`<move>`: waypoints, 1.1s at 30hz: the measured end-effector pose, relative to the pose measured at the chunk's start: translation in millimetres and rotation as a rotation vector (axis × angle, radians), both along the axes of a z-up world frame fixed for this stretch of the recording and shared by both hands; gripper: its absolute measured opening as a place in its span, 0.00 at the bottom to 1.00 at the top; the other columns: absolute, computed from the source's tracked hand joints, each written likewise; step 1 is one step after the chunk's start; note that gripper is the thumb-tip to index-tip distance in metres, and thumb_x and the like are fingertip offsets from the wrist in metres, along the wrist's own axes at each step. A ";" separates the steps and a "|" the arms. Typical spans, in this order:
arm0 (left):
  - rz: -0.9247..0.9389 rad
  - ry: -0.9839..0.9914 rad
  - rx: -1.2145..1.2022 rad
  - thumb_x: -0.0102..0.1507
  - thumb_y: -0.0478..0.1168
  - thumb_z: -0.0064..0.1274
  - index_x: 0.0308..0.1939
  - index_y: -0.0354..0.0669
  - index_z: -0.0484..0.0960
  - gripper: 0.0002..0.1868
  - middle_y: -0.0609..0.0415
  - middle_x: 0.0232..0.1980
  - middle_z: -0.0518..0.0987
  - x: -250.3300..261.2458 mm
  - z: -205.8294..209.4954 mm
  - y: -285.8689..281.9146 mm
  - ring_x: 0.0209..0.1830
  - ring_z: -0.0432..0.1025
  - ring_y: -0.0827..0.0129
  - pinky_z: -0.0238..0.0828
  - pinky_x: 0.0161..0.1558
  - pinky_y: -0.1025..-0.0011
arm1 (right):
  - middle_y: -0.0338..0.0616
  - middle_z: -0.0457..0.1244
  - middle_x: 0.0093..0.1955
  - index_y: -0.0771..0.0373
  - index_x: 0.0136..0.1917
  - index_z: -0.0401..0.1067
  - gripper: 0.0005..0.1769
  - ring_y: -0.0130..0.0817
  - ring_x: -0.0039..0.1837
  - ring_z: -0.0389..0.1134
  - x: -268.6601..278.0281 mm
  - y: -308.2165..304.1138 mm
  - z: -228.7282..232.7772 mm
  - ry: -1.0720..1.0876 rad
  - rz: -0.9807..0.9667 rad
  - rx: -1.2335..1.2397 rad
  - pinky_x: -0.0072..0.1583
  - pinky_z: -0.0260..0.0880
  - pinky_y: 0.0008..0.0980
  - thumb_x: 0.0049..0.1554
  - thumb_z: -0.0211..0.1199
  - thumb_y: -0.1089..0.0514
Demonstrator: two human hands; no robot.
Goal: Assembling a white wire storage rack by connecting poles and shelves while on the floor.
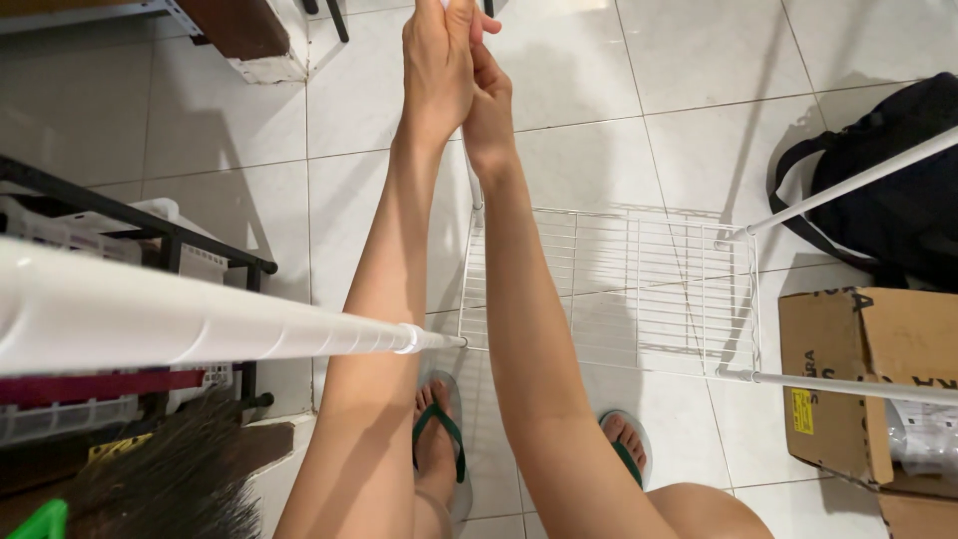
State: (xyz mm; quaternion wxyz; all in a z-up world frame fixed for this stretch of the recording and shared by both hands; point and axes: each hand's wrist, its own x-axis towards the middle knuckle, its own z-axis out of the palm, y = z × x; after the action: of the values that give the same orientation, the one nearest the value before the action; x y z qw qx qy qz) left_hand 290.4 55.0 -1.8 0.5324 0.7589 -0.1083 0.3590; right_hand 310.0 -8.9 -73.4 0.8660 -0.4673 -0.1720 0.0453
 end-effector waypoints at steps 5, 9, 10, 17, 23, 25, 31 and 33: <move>-0.197 0.140 -0.149 0.77 0.47 0.40 0.63 0.40 0.68 0.16 0.53 0.37 0.78 -24.9 28.1 3.0 0.51 0.81 0.63 0.77 0.49 0.67 | 0.39 0.68 0.60 0.65 0.66 0.71 0.17 0.27 0.62 0.66 2.9 -9.9 2.8 0.021 0.180 0.111 0.65 0.65 0.28 0.68 0.55 0.55; -0.448 0.171 -0.118 0.74 0.42 0.47 0.57 0.35 0.69 0.14 0.51 0.59 0.81 -25.9 29.0 40.3 0.63 0.75 0.66 0.67 0.36 0.71 | 0.42 0.62 0.49 0.72 0.56 0.71 0.13 0.32 0.51 0.60 21.4 -8.8 -24.2 -0.107 0.249 0.241 0.61 0.63 0.31 0.77 0.61 0.57; -0.428 0.202 -0.172 0.73 0.39 0.50 0.60 0.36 0.73 0.15 0.51 0.62 0.81 -27.6 28.7 47.8 0.63 0.76 0.66 0.72 0.51 0.71 | 0.41 0.65 0.52 0.68 0.58 0.72 0.10 0.29 0.55 0.64 10.3 -16.8 0.6 -0.103 0.111 0.106 0.61 0.64 0.31 0.70 0.63 0.58; -0.305 0.173 -0.074 0.72 0.31 0.58 0.58 0.36 0.82 0.11 0.57 0.53 0.79 -28.1 29.7 59.5 0.57 0.73 0.71 0.78 0.63 0.69 | 0.41 0.71 0.49 0.65 0.57 0.74 0.10 0.25 0.54 0.68 -1.1 -46.9 79.9 -0.268 0.057 -0.169 0.60 0.66 0.28 0.65 0.66 0.58; -0.337 0.119 -0.142 0.72 0.31 0.58 0.57 0.36 0.83 0.10 0.57 0.53 0.81 -23.6 25.2 54.0 0.56 0.75 0.71 0.75 0.63 0.70 | 0.38 0.69 0.53 0.65 0.55 0.74 0.09 0.25 0.57 0.69 25.7 -57.7 89.4 -0.316 0.369 -0.063 0.62 0.69 0.29 0.66 0.69 0.59; -0.279 0.132 -0.131 0.72 0.31 0.59 0.55 0.35 0.83 0.09 0.56 0.51 0.83 -23.8 25.0 53.7 0.54 0.76 0.71 0.75 0.61 0.70 | 0.36 0.68 0.53 0.64 0.55 0.73 0.09 0.25 0.57 0.68 28.3 -60.2 93.7 -0.312 0.402 -0.094 0.62 0.69 0.28 0.65 0.69 0.58; -0.262 0.140 -0.192 0.69 0.32 0.61 0.52 0.34 0.84 0.09 0.55 0.49 0.84 -23.9 27.8 54.7 0.51 0.78 0.73 0.80 0.56 0.71 | 0.33 0.65 0.53 0.62 0.57 0.72 0.13 0.23 0.55 0.64 44.3 -62.4 92.0 -0.317 0.555 -0.071 0.59 0.65 0.27 0.64 0.73 0.58; -0.253 0.128 -0.178 0.69 0.32 0.61 0.52 0.34 0.84 0.08 0.55 0.49 0.84 -24.7 26.0 56.5 0.52 0.78 0.73 0.80 0.57 0.71 | 0.31 0.64 0.52 0.62 0.59 0.72 0.15 0.22 0.54 0.63 46.4 -62.8 89.6 -0.334 0.542 -0.090 0.59 0.65 0.27 0.64 0.74 0.58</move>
State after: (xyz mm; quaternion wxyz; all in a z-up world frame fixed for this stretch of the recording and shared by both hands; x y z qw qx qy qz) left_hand 265.8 111.5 24.2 0.6441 0.7104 -0.1366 0.2484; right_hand 356.5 -71.8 16.1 0.7608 -0.4432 -0.4277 0.2045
